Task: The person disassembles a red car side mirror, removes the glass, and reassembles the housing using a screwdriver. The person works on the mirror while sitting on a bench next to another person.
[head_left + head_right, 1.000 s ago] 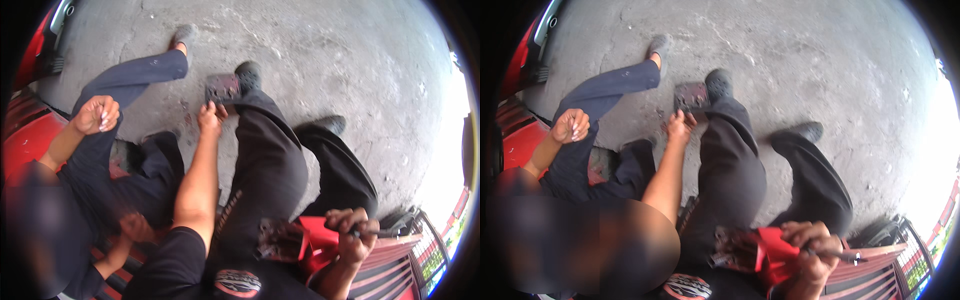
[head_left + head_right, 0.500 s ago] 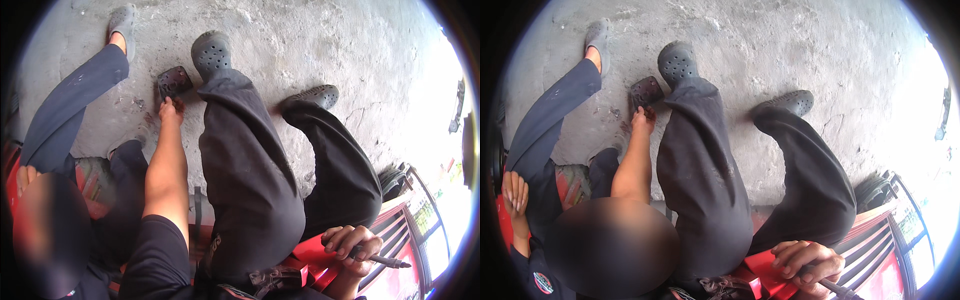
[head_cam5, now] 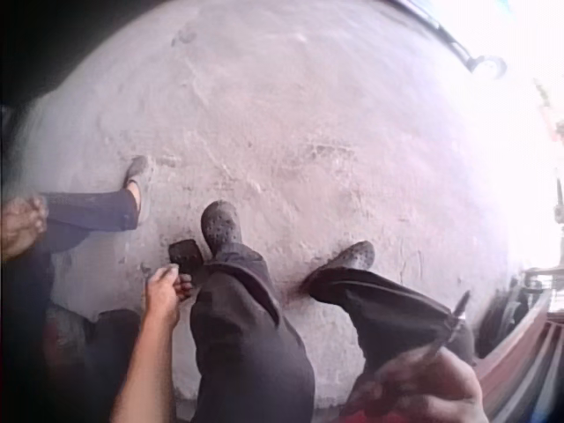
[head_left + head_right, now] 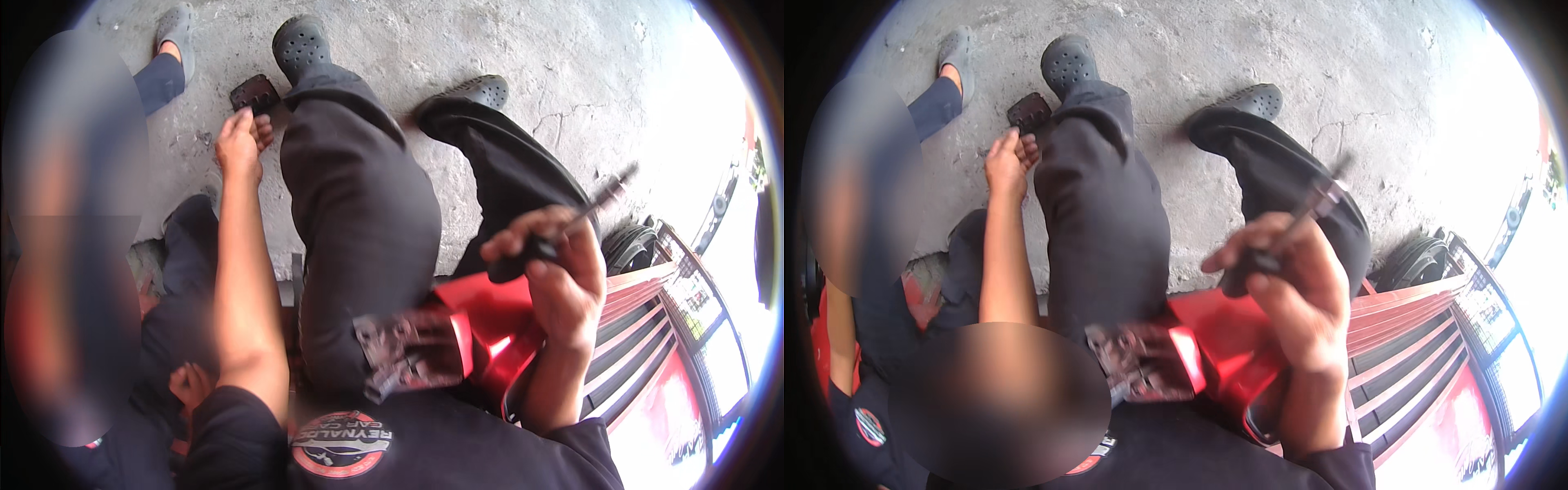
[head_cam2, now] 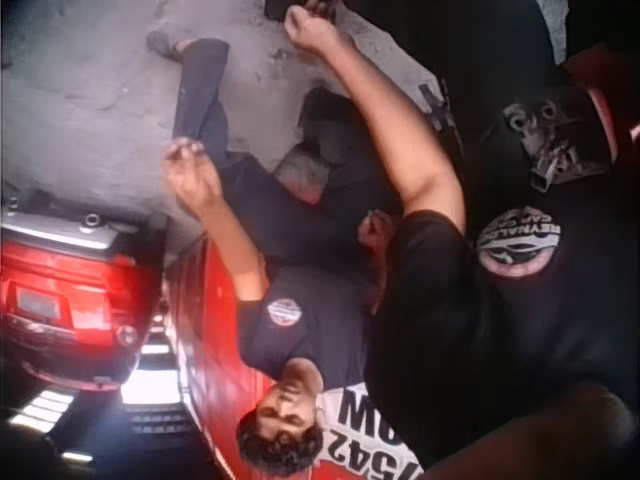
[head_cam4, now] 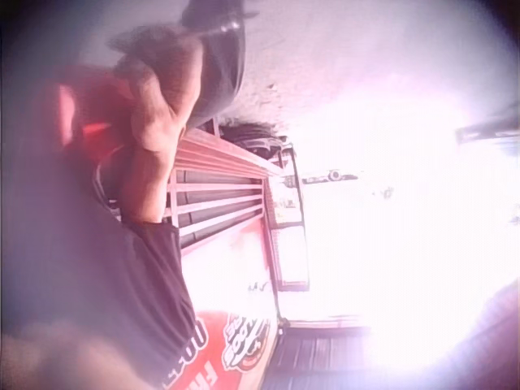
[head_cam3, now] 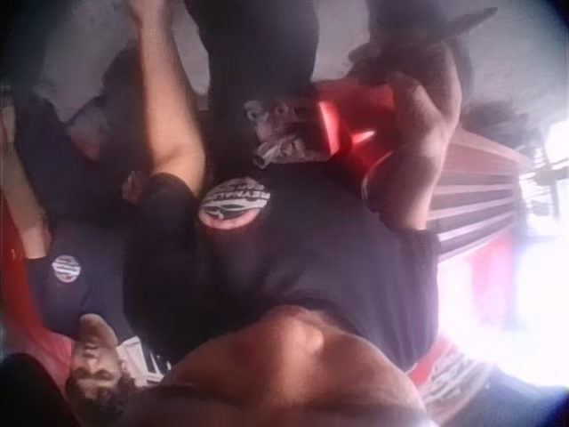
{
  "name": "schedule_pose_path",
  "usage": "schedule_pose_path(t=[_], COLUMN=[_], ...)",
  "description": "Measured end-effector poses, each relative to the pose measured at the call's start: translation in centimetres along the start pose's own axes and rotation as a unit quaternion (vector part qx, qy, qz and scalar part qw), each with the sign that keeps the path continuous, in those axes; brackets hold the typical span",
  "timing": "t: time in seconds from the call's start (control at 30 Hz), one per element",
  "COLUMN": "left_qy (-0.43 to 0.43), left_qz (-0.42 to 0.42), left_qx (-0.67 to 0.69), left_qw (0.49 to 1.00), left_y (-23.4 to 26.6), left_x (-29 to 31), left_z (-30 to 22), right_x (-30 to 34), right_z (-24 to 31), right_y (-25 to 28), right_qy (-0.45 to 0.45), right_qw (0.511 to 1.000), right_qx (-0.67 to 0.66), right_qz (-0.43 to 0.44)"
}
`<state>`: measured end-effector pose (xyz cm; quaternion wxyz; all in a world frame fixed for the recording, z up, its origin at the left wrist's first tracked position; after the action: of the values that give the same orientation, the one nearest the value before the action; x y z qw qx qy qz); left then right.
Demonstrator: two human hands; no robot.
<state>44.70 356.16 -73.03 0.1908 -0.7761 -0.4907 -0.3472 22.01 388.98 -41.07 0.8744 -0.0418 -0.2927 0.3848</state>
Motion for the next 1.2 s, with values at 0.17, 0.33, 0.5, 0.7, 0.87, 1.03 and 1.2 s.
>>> schedule_pose_path(t=[0.17, 0.33, 0.5, 0.7, 0.87, 1.03, 1.2], left_qy=[-0.192, -0.299, -0.314, -0.476, -0.562, -0.568, -0.565], left_qz=[0.223, 0.345, 0.356, 0.269, 0.27, 0.274, 0.195], left_qx=[-0.03, -0.497, -0.576, -0.503, -0.428, -0.485, -0.573], left_qw=[0.955, 0.738, 0.666, 0.669, 0.655, 0.606, 0.561], left_y=[-8.9, -11.2, -11.0, -11.1, -12.4, -14.5, -15.2], left_x=[21.0, 37.2, 43.2, 45.5, 52.0, 57.9, 61.8], left_z=[-12.2, -12.2, -10.8, -11.7, -14.4, -17.0, -20.9], right_x=[2.2, 2.8, 5.0, 6.5, 9.7, 11.7, 9.9], right_z=[-1.7, -1.4, -0.3, 2.1, 3.6, 6.1, 6.9], right_y=[1.9, 2.6, 0.9, -0.7, 2.1, 2.1, -1.1], right_qy=[-0.044, -0.029, 0.019, 0.042, 0.117, 0.14, 0.152], right_qw=[0.997, 0.994, 0.978, 0.972, 0.97, 0.97, 0.945], right_qx=[-0.012, 0.013, 0.086, 0.085, -0.013, -0.082, -0.136], right_qz=[0.066, 0.103, 0.19, 0.215, 0.213, 0.18, 0.254])
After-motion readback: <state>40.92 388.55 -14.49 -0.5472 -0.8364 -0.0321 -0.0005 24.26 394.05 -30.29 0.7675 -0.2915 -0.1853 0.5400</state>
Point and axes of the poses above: each hand's wrist, its own x-axis away from the middle knuckle, its own y-axis out of the back of the hand, z = x × y, the point moved 8 cm from there along -x, towards the middle knuckle, and after that the axes turned 8 degrees about z, right-handed, at the moved point
